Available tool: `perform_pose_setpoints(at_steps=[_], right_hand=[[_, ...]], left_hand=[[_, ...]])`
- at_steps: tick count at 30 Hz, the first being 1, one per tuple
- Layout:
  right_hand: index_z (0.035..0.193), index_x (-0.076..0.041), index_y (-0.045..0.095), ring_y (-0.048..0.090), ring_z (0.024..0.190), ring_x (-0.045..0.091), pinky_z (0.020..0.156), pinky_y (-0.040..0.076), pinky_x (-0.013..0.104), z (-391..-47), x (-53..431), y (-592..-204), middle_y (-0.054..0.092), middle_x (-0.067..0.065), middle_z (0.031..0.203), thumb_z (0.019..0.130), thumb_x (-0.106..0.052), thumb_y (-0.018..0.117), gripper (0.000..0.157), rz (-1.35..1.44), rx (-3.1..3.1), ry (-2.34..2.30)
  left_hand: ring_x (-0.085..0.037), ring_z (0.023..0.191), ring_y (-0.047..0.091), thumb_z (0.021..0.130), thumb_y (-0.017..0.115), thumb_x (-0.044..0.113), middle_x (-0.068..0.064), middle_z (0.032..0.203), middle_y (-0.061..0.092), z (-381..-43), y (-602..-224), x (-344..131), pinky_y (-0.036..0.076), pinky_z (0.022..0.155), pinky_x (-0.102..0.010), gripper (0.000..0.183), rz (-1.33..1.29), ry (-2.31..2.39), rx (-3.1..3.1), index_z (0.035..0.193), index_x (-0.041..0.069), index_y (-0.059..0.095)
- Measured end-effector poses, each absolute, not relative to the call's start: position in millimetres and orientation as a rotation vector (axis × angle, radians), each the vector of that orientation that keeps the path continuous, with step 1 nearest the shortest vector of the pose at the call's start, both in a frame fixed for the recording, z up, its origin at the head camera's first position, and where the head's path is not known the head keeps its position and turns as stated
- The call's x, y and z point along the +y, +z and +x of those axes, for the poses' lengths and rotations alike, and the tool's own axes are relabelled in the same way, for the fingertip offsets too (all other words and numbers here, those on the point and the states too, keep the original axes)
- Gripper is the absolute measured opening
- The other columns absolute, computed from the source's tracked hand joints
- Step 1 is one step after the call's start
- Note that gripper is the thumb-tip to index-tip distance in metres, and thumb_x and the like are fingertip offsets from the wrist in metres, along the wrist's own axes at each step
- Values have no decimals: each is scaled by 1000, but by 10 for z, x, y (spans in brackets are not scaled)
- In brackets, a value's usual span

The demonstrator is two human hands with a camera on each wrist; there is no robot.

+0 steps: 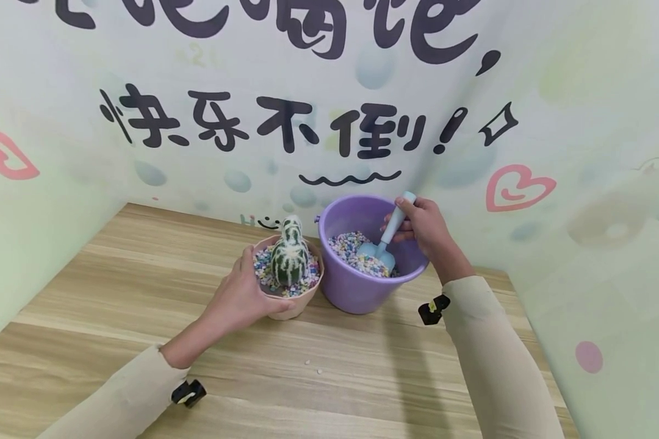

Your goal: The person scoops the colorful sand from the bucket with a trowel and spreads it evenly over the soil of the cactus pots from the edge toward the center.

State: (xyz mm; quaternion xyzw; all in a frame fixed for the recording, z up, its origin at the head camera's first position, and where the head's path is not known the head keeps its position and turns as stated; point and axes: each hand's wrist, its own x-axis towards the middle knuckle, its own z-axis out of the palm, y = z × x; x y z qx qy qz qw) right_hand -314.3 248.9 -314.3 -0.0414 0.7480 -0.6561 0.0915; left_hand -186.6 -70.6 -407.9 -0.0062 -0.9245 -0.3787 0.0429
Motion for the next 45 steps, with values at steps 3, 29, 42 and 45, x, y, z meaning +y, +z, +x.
perform_pose_setpoints(at_steps=[3,29,42,45], right_hand=[[118,8,41,73,71,21,58,59,32,-3149,2485,-3143,72,8,78,101,-25,52,38,-113,2191,-1988],[115,0,41,73,73,26,56,59,34,-3161,2428,-3057,73,11,77,104,-22,43,24,154,1955,-2201],[111,-8,42,73,73,26,63,60,36,-3141,2462,-2947,70,11,76,104,-20,38,14,306,1900,-2323],[109,-9,43,73,75,26,64,60,37,-3138,2498,-2922,69,10,75,104,-21,39,14,353,1868,-2361]], left_hand=[[-46,120,49,53,89,57,-25,133,45,-1867,-4081,-708,44,97,-57,130,-24,-1155,-2833,147,2,18],[-48,121,48,54,88,58,-26,139,41,-1859,-4088,-712,45,97,-58,133,-5,-1149,-2851,149,1,15],[-46,121,49,53,89,58,-26,134,45,-1848,-4072,-703,44,98,-58,130,-22,-1133,-2822,147,1,20],[-46,122,48,53,90,56,-25,134,45,-1839,-4077,-690,43,99,-58,130,-12,-1150,-2810,147,3,19]])
